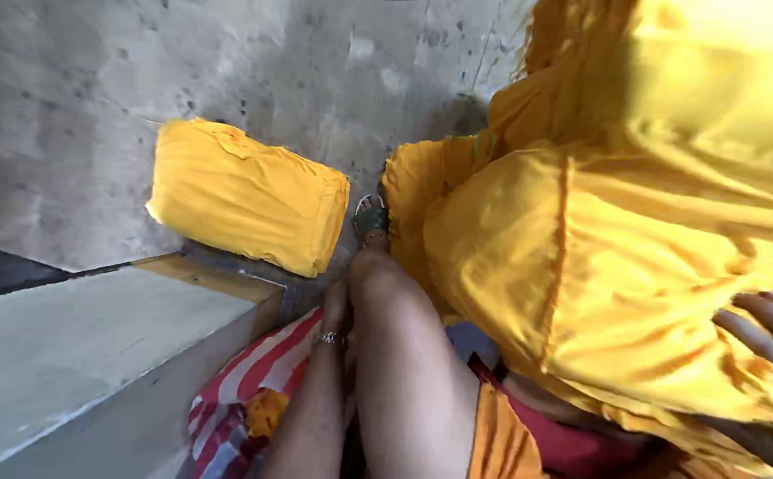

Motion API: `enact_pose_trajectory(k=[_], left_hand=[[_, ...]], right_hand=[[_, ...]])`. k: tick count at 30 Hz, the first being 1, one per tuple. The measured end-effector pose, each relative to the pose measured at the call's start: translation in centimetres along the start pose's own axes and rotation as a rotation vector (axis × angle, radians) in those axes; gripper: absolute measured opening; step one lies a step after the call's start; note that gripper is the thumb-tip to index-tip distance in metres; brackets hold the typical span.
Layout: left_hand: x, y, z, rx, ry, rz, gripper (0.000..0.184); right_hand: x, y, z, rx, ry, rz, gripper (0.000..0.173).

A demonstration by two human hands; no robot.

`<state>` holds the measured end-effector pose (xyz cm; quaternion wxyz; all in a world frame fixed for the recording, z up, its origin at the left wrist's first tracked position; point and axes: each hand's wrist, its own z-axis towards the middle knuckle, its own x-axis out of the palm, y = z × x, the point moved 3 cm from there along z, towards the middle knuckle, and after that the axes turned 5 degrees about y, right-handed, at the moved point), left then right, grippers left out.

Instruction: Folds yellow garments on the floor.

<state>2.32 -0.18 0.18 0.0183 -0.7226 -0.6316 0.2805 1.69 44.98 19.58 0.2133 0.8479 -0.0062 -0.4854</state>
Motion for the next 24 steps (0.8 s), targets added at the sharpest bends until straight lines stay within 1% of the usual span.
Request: enact_pose_trajectory(k=[1,2,3,4,5,7,8,10,12,14,15,16,18,19,21,22,23,24], left_hand=[[-0.1,1.1,-0.8,0.058,-0.040,-0.063,0.040],[-0.3,2.0,-1.6,0.107,-0.053,-0.129,0.041],[-0.4,2.7,-2.5,0.139,-0.052,-0.183,0.040],[-0.5,3.1,-3.5,0.169,-0.039,-0.218,0.039],[-0.5,3.4,-5.0,0.199,-0.036,-0.220,0.038],[-0.2,3.3,-9.1,0.242,-0.067,-0.107,0.036],[-0.1,3.9,-10.9,0.245,-0.086,-0.012,0.038],[0.2,6.3,-12.4,0.198,-0.102,0.158,0.042],[0.7,10.2,-13.9,0.186,-0.093,0.161,0.045],[1.2,14.7,-15.2,0.259,-0.108,0.129,0.044],[1.1,15.2,-16.9,0.203,-0.080,0.137,0.042],[0.8,14.8,-19.3,0.137,-0.069,0.135,0.041],[0.5,14.8,-22.3,0.073,-0.037,0.091,0.044],[0.5,15.3,-22.5,0.065,-0.005,0.098,0.045],[0.5,17.2,-19.4,0.069,0.090,0.154,0.047],[0.4,16.9,-17.5,0.086,0.099,0.215,0.045],[0.2,15.5,-16.1,0.105,0.090,0.247,0.044],[-0.2,13.3,-15.0,0.122,0.068,0.238,0.045]], right_hand=[[0.2,-0.4,-0.3,0.012,-0.009,0.007,0.092],[-0.2,0.3,-0.2,0.056,0.005,0.033,0.088],[-0.2,0.4,-0.1,0.076,-0.011,0.042,0.088],[0.2,-0.3,-0.1,0.064,-0.057,0.002,0.097],[0.9,-1.2,0.0,0.033,-0.115,-0.049,0.102],[1.3,-1.9,0.0,-0.007,-0.164,-0.084,0.105],[1.4,-1.9,0.0,-0.016,-0.166,-0.087,0.105],[1.4,-1.7,0.2,-0.026,-0.169,-0.095,0.105],[1.2,-1.7,0.1,-0.013,-0.143,-0.098,0.105],[1.4,-1.8,-0.1,-0.027,-0.157,-0.111,0.104],[1.4,-1.8,-0.2,-0.041,-0.169,-0.122,0.102],[1.4,-1.8,-0.2,-0.058,-0.177,-0.126,0.100],[1.5,-1.8,-0.5,-0.071,-0.177,-0.113,0.097],[1.5,-1.8,-0.7,-0.068,-0.181,-0.103,0.095],[1.6,-1.9,-0.8,-0.057,-0.200,-0.086,0.093],[1.7,-2.1,-0.9,-0.054,-0.214,-0.085,0.092],[1.8,-2.1,-1.1,-0.045,-0.217,-0.083,0.090],[1.8,-2.1,-1.4,-0.031,-0.208,-0.069,0.088]])
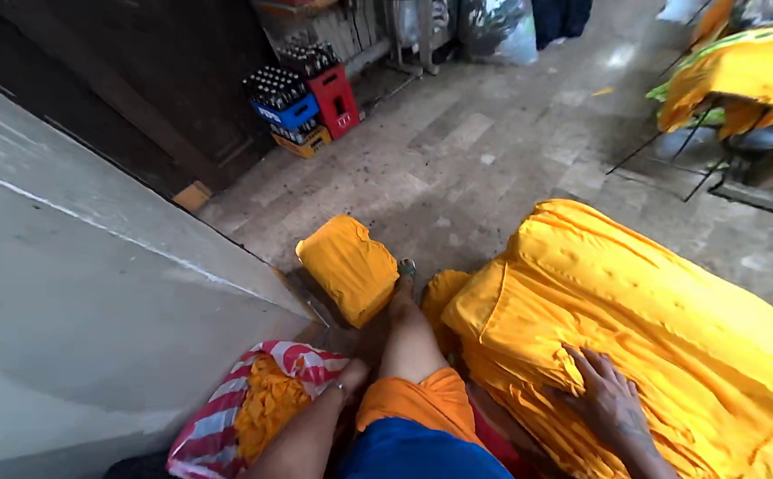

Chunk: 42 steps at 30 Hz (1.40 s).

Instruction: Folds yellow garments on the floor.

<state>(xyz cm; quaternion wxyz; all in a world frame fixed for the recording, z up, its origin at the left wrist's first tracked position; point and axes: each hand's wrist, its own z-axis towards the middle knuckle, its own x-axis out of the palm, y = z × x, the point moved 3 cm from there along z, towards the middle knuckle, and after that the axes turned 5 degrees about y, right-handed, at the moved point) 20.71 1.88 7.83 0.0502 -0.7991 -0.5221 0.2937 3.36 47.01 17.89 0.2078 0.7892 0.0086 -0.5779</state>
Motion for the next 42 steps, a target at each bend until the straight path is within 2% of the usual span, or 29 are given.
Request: enact_pose_trajectory(k=[2,5,8,11,13,15,18,23,29,37,42], left_hand=[[-2.3,-5.1,1.8,0.048,-0.091,-0.117,0.051],[-3.7,-12.1,4.3,0.197,-0.235,-0.308,0.046],[-2.9,-17.5,5.0,0.401,-0.301,-0.127,0.047],[-1.6,-21.2,1.7,0.491,-0.211,0.031,0.051],[-1.0,-21.1,-0.5,0.491,-0.194,0.144,0.051],[-0.3,-18.8,-1.1,0.547,-0.275,0.242,0.048],[-0.1,-15.6,-1.4,0.630,-0.336,0.175,0.043],[-0.8,-14.5,-3.2,0.573,-0.208,0.134,0.044],[0.8,-12.3,-3.5,0.534,-0.251,0.290,0.045],[1.8,-14.4,-4.0,0.475,-0.136,0.485,0.046],[3.6,-18.4,-5.8,0.576,-0.126,0.487,0.048]], right_hand=[[0.0,0.0,-0.5,0.010,-0.003,0.022,0.085],[0.3,-0.1,-1.3,0.015,-0.046,0.037,0.080],[0.9,-0.1,-2.1,0.007,-0.108,0.045,0.078],[1.0,-0.2,-2.0,-0.013,-0.127,0.049,0.077],[1.3,-0.4,-1.7,-0.028,-0.125,0.043,0.077],[1.4,-0.5,-1.6,-0.028,-0.117,0.036,0.077],[1.1,-0.4,-1.4,-0.007,-0.081,0.043,0.079],[0.8,-0.2,-1.7,-0.011,-0.081,0.046,0.078],[1.0,-0.3,-1.6,-0.020,-0.085,0.034,0.076],[1.1,-0.5,-1.7,-0.017,-0.114,0.038,0.076],[1.2,-0.2,-1.9,0.010,-0.105,0.048,0.076]])
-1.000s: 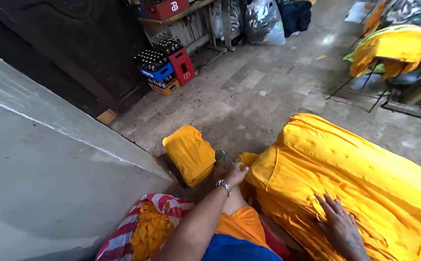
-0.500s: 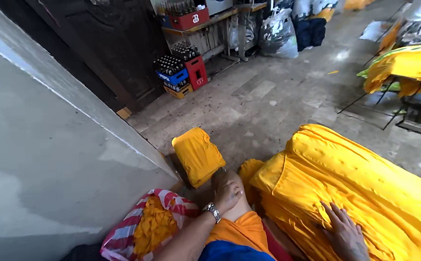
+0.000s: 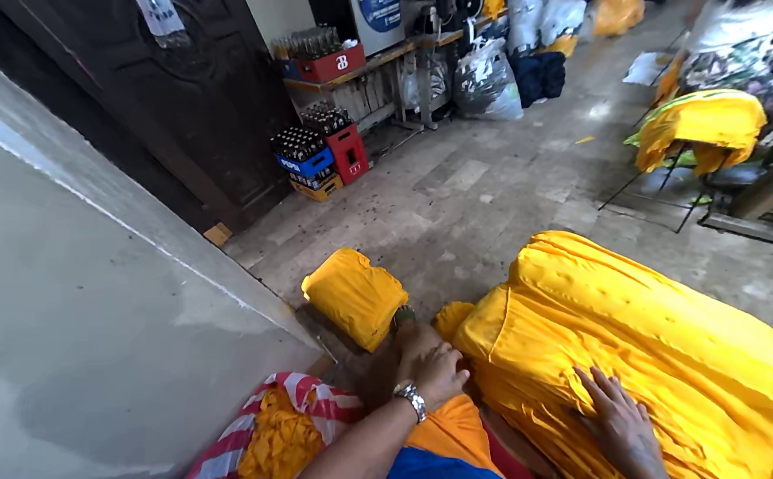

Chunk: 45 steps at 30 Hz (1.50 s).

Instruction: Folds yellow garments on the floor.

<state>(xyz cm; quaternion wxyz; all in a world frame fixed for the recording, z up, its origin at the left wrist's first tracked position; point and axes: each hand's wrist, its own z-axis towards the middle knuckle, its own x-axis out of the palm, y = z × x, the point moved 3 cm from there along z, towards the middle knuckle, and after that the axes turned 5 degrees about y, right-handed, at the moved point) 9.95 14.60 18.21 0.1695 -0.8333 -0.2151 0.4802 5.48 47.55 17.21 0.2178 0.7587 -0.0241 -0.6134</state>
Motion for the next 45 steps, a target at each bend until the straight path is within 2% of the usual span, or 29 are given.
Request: enact_pose_trajectory(k=[3,7,12,16,19,22,25,26,28,30,32,35,36,38,40,42,43,44,45], left_hand=[[0.6,-3.5,1.5,0.092,0.015,-0.047,0.045],[0.6,-8.4,2.4,0.179,-0.079,-0.086,0.042],[-0.2,-12.5,2.3,0.278,-0.103,-0.062,0.046],[0.6,-11.7,1.0,0.300,-0.064,-0.065,0.051],[2.3,-9.3,1.0,0.271,0.064,0.024,0.071],[3.5,-7.7,0.9,0.289,0.158,0.090,0.084],[1.8,-7.7,1.3,0.363,0.236,0.137,0.079],[1.0,-7.5,1.8,0.379,0.284,0.157,0.074],[-1.0,-7.8,3.3,0.368,0.310,0.200,0.059],[-2.1,-9.4,4.1,0.384,0.171,0.214,0.050],[-1.2,-11.8,4.5,0.506,0.066,0.192,0.056],[1.6,-13.5,5.1,0.583,0.272,0.246,0.082],[1.8,-13.5,5.4,0.588,0.328,0.246,0.082],[0.5,-13.3,6.3,0.625,0.402,0.167,0.069],[-1.4,-13.2,6.8,0.666,0.415,0.083,0.057],[-2.1,-13.7,6.6,0.702,0.360,0.056,0.062],[-2.2,-14.2,6.3,0.702,0.340,0.096,0.070],[-2.0,-14.8,6.1,0.682,0.333,0.151,0.077],[-1.8,-15.4,6.0,0.651,0.320,0.187,0.075]], right_hand=[[0.0,-0.1,-0.5,-0.004,-0.013,0.025,0.070],[0.1,-1.1,-1.1,-0.058,-0.034,0.125,0.057],[0.0,-1.2,-2.0,-0.072,-0.097,0.122,0.055],[0.6,-1.0,-2.2,-0.091,-0.144,0.085,0.057],[0.6,-0.9,-2.1,-0.101,-0.172,0.056,0.058],[-0.2,-0.1,-2.4,-0.096,-0.065,0.047,0.054],[-2.9,-1.0,-5.0,0.013,0.081,-0.012,0.049],[-3.2,-2.2,-6.5,0.050,0.056,-0.036,0.047],[-2.7,-4.8,-9.1,0.034,-0.104,-0.026,0.039],[-2.0,-5.5,-10.9,0.007,-0.180,0.048,0.035],[-2.7,-4.4,-11.1,0.061,-0.121,0.077,0.036],[-5.0,-1.8,-10.1,0.256,0.128,0.083,0.040],[-5.9,-0.8,-9.7,0.289,0.155,0.121,0.039],[-7.2,1.2,-8.6,0.302,0.074,0.263,0.036],[-6.7,3.1,-6.7,0.342,0.039,0.412,0.041],[-4.7,4.1,-4.2,0.405,0.158,0.594,0.052],[-4.0,4.5,-3.0,0.402,0.212,0.676,0.051],[-4.2,4.9,-2.1,0.385,0.218,0.749,0.045],[-5.4,5.4,-1.7,0.361,0.178,0.826,0.037]])
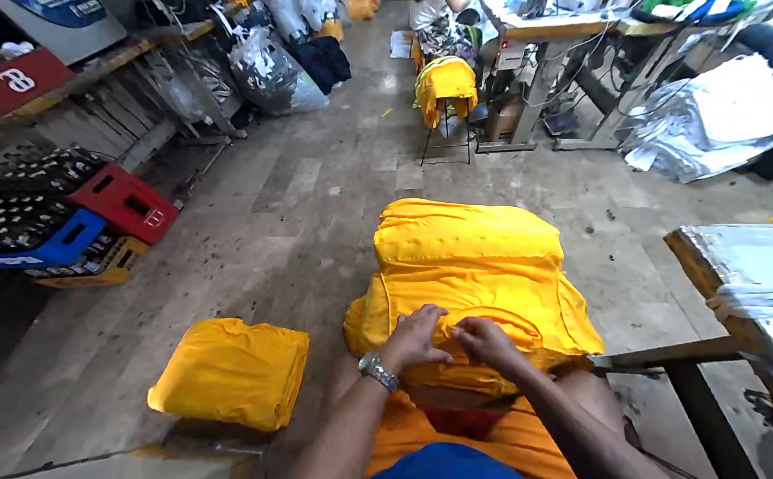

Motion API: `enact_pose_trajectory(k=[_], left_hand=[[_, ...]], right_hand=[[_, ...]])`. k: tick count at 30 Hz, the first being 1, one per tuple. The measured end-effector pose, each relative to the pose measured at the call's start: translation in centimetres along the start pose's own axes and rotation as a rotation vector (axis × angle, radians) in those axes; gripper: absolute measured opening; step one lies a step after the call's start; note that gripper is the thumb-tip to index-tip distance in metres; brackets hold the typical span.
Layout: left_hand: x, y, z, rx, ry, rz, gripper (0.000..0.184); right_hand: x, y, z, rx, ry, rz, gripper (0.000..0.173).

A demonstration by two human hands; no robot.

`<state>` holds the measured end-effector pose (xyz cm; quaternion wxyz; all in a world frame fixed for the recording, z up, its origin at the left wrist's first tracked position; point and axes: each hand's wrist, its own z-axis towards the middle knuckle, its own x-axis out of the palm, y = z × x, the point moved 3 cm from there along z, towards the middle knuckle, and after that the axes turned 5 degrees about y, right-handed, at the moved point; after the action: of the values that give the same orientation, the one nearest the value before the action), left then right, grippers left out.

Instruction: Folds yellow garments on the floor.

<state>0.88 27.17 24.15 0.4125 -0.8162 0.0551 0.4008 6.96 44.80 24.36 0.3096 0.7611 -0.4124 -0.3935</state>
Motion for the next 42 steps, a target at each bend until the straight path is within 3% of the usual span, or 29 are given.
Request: enact_pose_trajectory(k=[3,5,6,9,10,13,15,17,19,21,23,25,27,29,32,33,35,37,40,42], left_hand=[[-1.7,-1.2,0.6,-0.048,-0.189,-0.081,0.031],[-3.7,-2.1,0.7,-0.021,-0.258,-0.085,0.021],[-4.7,-2.5,0.9,-0.013,-0.243,-0.068,0.023],[-6.8,-3.7,0.1,0.038,-0.233,-0.066,0.023],[-7.0,-4.1,-0.3,0.070,-0.234,-0.073,0.022],[-5.9,-3.3,0.3,0.180,-0.070,-0.046,0.018],[-3.6,-2.8,0.9,0.106,0.076,0.027,0.030],[-3.9,-2.8,1.7,0.042,-0.013,0.055,0.022],[-6.0,-3.2,2.2,0.049,-0.101,0.074,0.020],[-7.8,-3.6,2.2,0.099,-0.115,0.116,0.018],[-8.9,-4.2,1.6,0.144,-0.110,0.140,0.017],[-9.0,-4.4,1.0,0.198,-0.076,0.121,0.018],[-6.8,-3.7,1.3,0.172,0.080,0.115,0.026],[-4.9,-3.4,1.8,0.069,0.116,0.118,0.026],[-7.2,-4.2,2.2,0.031,-0.062,0.142,0.019],[-8.2,-4.7,2.0,0.057,-0.105,0.147,0.020],[-10.0,-6.5,1.5,0.103,-0.126,0.175,0.021],[-11.0,-8.0,1.0,0.119,-0.041,0.244,0.021],[-8.5,-6.5,0.8,0.104,0.220,0.282,0.025],[-5.7,-5.0,1.2,0.007,0.231,0.259,0.028]], right_hand=[[-2.9,4.9,-2.7,-0.149,-0.147,-0.055,0.023],[-3.6,5.4,-4.1,-0.199,-0.302,-0.200,0.020],[-3.1,4.4,-3.9,-0.171,-0.328,-0.269,0.023],[0.0,-0.3,-1.3,0.098,-0.103,-0.375,0.045],[0.6,-1.1,-0.8,0.114,-0.068,-0.357,0.044],[-1.4,1.8,-1.6,-0.098,-0.123,-0.208,0.034],[-3.2,3.9,-3.0,-0.171,-0.219,-0.167,0.027],[-3.7,4.8,-3.5,-0.207,-0.327,-0.187,0.022],[-2.6,3.3,-2.8,-0.133,-0.333,-0.194,0.025],[-1.0,0.1,-0.8,0.084,-0.182,-0.188,0.042],[0.0,-1.8,0.4,0.189,-0.060,-0.067,0.043],[-0.2,0.2,-0.5,0.049,-0.045,0.196,0.029],[-1.5,3.3,-2.2,-0.077,-0.072,0.394,0.021],[-2.6,4.7,-3.1,-0.160,-0.173,0.304,0.024],[-1.7,3.7,-3.4,-0.204,-0.355,-0.075,0.027],[-0.6,2.6,-3.2,-0.157,-0.359,-0.155,0.031],[1.4,0.2,-1.7,0.037,-0.196,-0.262,0.044],[1.5,0.1,-0.6,0.101,-0.101,-0.202,0.036],[-0.8,3.4,-1.7,-0.083,-0.200,0.213,0.025],[-1.4,4.0,-2.3,-0.164,-0.232,0.225,0.024]])
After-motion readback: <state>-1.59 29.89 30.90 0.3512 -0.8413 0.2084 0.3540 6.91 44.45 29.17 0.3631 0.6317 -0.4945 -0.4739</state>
